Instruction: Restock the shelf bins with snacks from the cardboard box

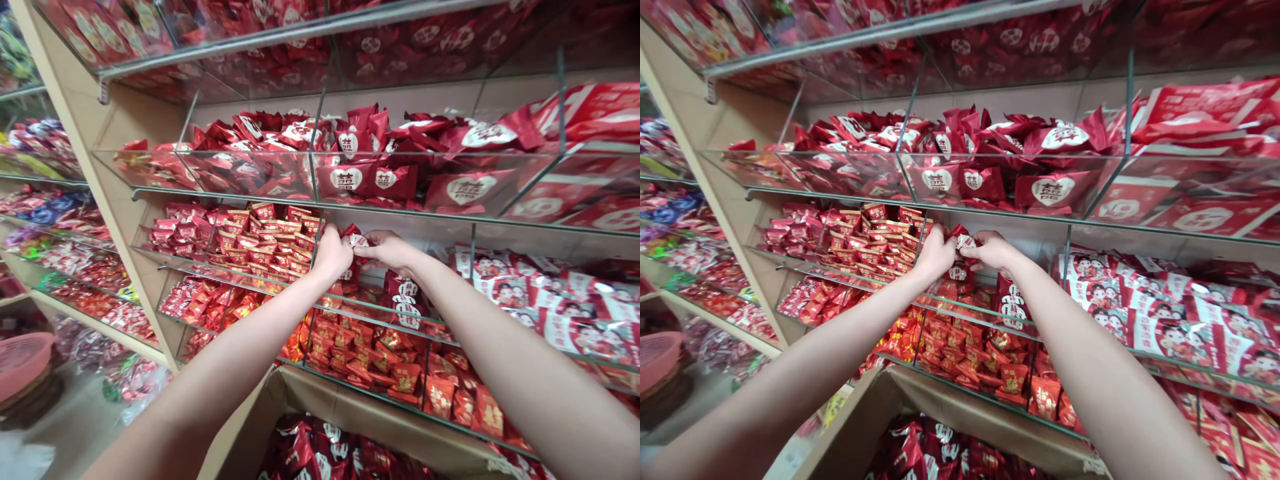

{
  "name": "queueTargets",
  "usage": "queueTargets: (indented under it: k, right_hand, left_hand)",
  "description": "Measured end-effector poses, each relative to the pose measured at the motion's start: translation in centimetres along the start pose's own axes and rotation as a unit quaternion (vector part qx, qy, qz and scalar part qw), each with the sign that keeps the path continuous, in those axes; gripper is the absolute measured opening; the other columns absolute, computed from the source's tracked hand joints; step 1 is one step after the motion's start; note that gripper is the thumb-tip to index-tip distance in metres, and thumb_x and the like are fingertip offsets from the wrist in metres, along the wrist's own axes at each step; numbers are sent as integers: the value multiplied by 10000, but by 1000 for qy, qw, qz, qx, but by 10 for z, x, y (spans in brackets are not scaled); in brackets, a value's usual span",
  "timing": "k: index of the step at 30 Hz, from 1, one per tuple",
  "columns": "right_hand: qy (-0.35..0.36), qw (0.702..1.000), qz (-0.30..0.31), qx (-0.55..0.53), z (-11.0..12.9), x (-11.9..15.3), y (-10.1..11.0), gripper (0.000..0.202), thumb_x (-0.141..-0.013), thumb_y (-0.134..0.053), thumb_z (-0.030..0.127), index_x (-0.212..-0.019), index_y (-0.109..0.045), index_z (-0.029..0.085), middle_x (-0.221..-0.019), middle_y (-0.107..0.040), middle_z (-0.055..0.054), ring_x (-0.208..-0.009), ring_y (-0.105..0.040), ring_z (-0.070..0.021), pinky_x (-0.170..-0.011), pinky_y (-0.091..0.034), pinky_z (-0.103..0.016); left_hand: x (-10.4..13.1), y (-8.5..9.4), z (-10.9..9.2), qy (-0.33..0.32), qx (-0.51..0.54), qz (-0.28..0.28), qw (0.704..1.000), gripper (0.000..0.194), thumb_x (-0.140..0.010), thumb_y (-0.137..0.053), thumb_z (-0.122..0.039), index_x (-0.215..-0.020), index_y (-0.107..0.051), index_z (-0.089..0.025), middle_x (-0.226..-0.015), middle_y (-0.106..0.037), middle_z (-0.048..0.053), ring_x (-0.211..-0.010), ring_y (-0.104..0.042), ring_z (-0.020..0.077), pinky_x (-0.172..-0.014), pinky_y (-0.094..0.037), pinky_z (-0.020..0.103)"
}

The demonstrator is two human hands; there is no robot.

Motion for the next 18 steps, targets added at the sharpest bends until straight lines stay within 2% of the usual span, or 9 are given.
queueTargets:
  k: [4, 9, 11, 14, 16, 18]
  right_hand:
    - [7, 999, -11, 47, 0, 1, 0, 188, -692, -617, 185, -851, -530, 136, -756, -629, -35, -609, -567, -119, -542, -499, -225]
    - [63, 985, 3, 159, 4, -1, 0, 180, -713, -581, 198, -876, -542, 132, -738, -624, -20, -587, -555, -109, -530, -464, -196]
    - [51, 962, 8, 270, -1, -3, -3, 186, -724, -552, 203, -896, -546, 131, -747, -636, -29, -596, -565, -119, -531, -451, -196]
    - [34, 918, 19, 394, -11, -8, -12, 220, -668, -580, 167, -883, -565, 123, -730, -650, -50, -636, -580, -158, -545, -431, -216]
    - [42, 910, 29, 410, -17, -13, -21, 252, -632, -610, 160, -879, -569, 129, -735, -655, -50, -658, -584, -170, -557, -424, -218]
    - [46, 906, 43, 419, -24, -18, -30, 248, -643, -608, 183, -883, -561, 141, -733, -659, -39, -636, -585, -157, -544, -418, -209]
  left_hand:
    - [1, -2, -6, -20, -4, 11, 1000, 158, -849, -381, -279, -941, -444, -168, -919, -618, 75, -873, -589, 186, -760, -453, 265]
    - [2, -2, -8, -29, 8, -17, 999, 147, -856, -348, -205, -946, -452, -152, -921, -597, 80, -881, -574, 184, -775, -451, 275]
    - [4, 3, -12, -69, 20, -52, 996, 193, -824, -355, -127, -1003, -428, -142, -992, -570, 88, -947, -546, 173, -831, -435, 265]
    - [14, 12, -27, -185, -3, -100, 978, 318, -767, -351, -42, -1065, -409, -136, -1093, -518, 96, -1065, -470, 164, -935, -368, 261]
    - [17, 8, -32, -210, -64, -68, 973, 332, -774, -335, -44, -1084, -423, -126, -1115, -511, 105, -1088, -454, 168, -949, -353, 257]
    - [16, -7, -25, -162, -158, 31, 974, 342, -797, -324, -61, -1117, -434, -111, -1120, -525, 120, -1072, -480, 180, -920, -378, 257]
Point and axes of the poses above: each hand's wrist, its own x-axis away from the middle knuckle, its own y-axis out of the back of the hand, z = x × y, the point moved 7 cm from there along -x, towards the middle knuckle
